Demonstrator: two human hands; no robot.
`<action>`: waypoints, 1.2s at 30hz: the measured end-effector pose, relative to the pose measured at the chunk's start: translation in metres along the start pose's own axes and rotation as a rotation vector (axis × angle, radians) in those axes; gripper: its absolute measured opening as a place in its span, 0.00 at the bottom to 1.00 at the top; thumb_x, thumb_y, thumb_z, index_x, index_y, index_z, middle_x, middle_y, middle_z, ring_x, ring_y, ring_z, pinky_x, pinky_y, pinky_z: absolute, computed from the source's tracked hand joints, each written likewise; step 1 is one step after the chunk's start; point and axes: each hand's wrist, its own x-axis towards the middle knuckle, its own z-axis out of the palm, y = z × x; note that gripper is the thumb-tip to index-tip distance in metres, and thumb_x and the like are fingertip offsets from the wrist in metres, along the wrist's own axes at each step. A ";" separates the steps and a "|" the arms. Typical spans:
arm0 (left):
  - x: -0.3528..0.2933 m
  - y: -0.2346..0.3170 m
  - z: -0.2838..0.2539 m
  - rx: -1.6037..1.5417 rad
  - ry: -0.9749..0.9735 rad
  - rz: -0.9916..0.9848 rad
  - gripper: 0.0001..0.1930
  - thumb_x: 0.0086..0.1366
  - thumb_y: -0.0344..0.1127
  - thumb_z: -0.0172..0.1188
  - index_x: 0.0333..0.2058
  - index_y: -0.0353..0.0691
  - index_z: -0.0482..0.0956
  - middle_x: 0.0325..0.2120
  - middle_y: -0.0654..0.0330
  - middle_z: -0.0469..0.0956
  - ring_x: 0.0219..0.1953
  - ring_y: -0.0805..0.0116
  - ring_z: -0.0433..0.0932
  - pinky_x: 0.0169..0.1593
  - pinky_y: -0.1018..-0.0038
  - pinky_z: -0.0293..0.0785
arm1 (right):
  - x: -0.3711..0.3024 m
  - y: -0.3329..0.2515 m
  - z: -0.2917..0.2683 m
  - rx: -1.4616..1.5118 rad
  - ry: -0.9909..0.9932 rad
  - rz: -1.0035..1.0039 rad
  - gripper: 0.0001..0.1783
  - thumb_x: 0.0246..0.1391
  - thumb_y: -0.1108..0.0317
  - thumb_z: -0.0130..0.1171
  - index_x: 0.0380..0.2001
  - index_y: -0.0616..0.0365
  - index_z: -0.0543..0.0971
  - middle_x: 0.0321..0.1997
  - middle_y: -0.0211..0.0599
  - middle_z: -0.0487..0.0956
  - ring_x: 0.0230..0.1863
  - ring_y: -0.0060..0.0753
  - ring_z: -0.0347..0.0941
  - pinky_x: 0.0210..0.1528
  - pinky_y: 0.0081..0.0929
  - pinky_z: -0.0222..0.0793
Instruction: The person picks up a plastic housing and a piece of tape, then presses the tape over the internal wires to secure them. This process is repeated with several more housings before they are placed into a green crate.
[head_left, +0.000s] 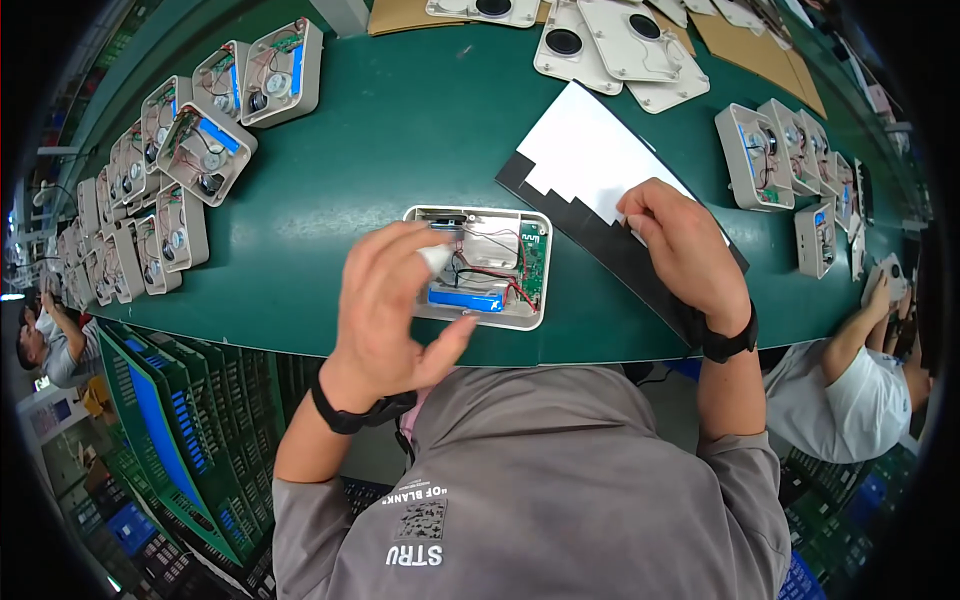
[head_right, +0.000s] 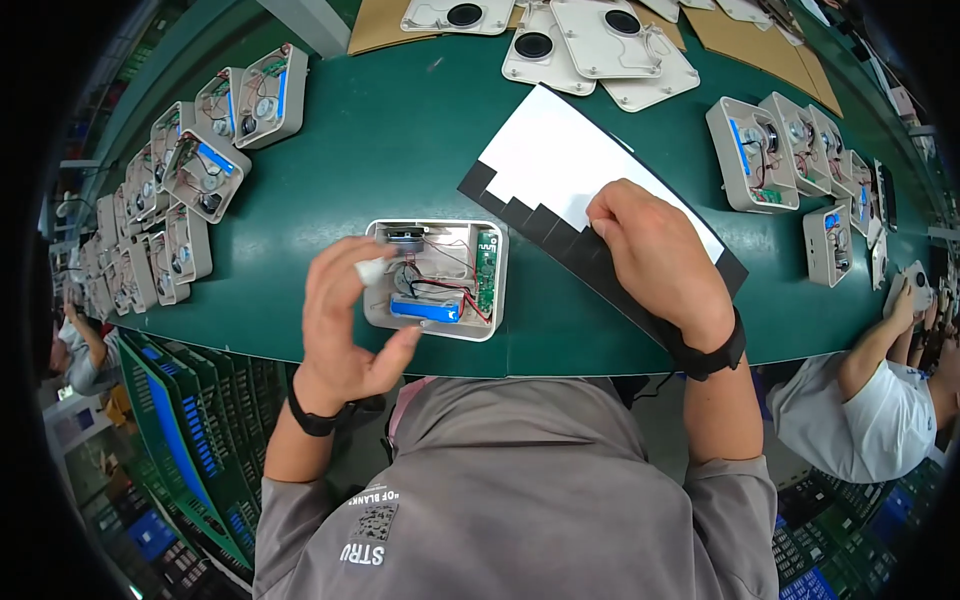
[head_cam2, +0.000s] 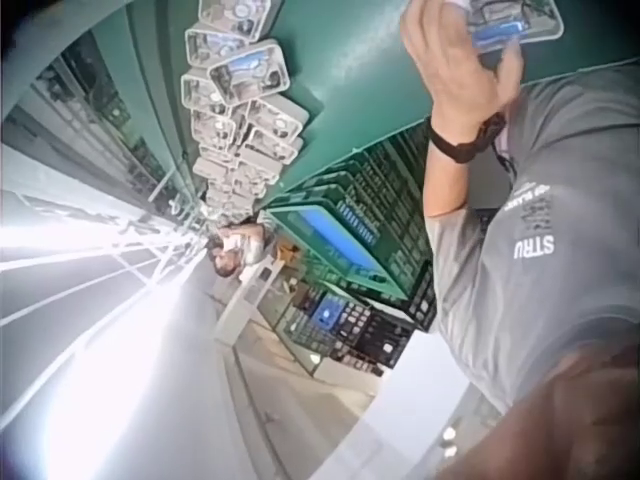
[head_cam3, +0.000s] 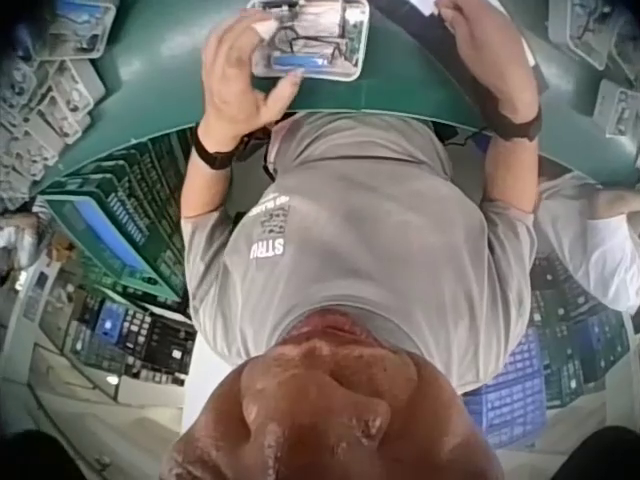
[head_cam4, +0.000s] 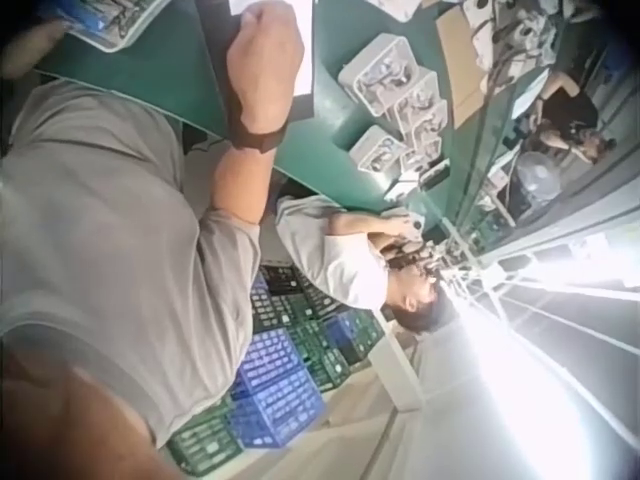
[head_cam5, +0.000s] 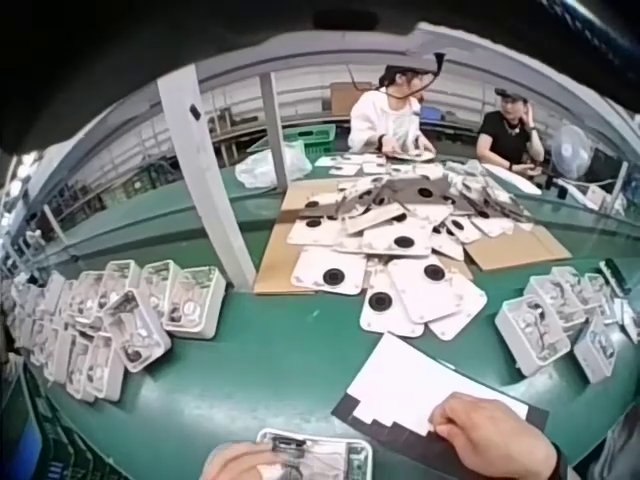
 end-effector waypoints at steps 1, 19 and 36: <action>0.002 0.006 0.008 0.019 -0.009 -0.024 0.25 0.57 0.40 0.74 0.49 0.36 0.74 0.51 0.51 0.80 0.49 0.45 0.79 0.56 0.49 0.73 | 0.000 0.000 0.001 0.013 -0.001 0.011 0.01 0.63 0.79 0.55 0.36 0.63 0.73 0.39 0.44 0.81 0.41 0.46 0.78 0.47 0.34 0.73; -0.008 0.028 0.051 0.187 0.094 -0.089 0.16 0.59 0.41 0.73 0.36 0.37 0.79 0.34 0.55 0.79 0.44 0.51 0.79 0.52 0.52 0.72 | 0.009 -0.012 -0.007 -0.024 -0.038 -0.012 0.01 0.65 0.79 0.54 0.37 0.64 0.73 0.41 0.42 0.83 0.42 0.38 0.79 0.47 0.31 0.74; 0.025 -0.024 0.011 -0.277 -0.200 0.085 0.16 0.50 0.37 0.75 0.32 0.36 0.79 0.33 0.55 0.78 0.44 0.50 0.79 0.49 0.57 0.77 | -0.043 -0.069 0.050 0.819 -0.023 0.116 0.01 0.68 0.77 0.52 0.40 0.61 0.74 0.62 0.43 0.77 0.53 0.23 0.72 0.56 0.25 0.71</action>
